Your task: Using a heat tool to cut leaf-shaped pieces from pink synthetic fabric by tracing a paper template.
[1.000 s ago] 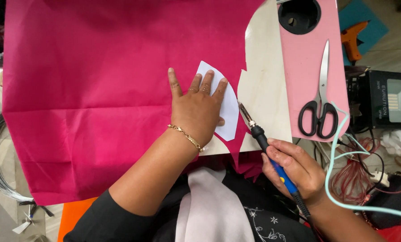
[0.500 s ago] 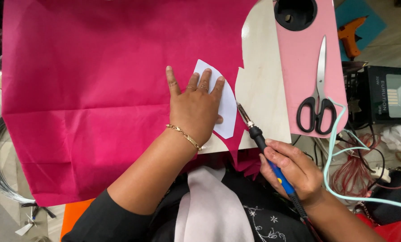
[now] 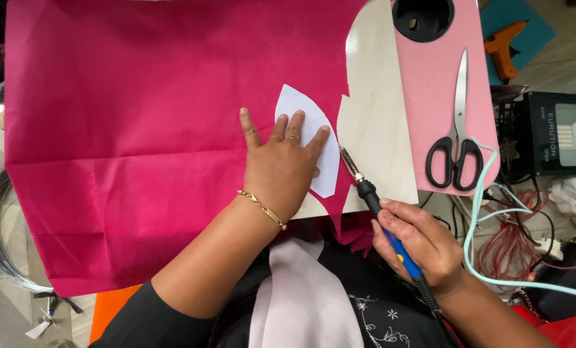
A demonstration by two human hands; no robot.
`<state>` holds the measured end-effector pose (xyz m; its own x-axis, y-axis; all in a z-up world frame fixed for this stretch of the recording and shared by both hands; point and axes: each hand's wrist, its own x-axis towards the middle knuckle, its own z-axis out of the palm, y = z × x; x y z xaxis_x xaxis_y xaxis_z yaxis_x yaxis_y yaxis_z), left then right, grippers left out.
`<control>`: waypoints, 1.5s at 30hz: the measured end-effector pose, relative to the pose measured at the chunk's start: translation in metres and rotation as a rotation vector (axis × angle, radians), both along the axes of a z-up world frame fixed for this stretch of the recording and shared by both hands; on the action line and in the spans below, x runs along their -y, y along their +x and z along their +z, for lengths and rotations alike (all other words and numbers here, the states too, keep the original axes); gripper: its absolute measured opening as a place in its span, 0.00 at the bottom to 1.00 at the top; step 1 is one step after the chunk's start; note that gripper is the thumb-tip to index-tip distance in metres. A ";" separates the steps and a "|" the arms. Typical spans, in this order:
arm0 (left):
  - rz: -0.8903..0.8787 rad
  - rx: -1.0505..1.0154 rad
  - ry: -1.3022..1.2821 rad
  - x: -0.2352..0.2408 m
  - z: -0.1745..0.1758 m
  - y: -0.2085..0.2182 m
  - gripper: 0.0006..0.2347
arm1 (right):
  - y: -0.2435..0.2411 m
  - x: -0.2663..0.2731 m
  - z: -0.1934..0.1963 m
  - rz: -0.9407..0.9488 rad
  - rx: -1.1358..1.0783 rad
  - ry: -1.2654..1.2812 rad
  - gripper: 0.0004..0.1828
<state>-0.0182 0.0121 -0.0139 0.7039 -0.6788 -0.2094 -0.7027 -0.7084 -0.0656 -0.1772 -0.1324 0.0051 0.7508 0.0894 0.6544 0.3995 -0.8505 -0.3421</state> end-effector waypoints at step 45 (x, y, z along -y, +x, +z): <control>-0.009 -0.065 0.074 0.006 0.004 -0.006 0.28 | -0.020 -0.018 0.008 -0.039 -0.018 -0.060 0.07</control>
<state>-0.0243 0.0061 -0.0104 0.6811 -0.6659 -0.3046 -0.7135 -0.6970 -0.0716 -0.1976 -0.1142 0.0127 0.7663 0.0989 0.6348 0.3600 -0.8845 -0.2969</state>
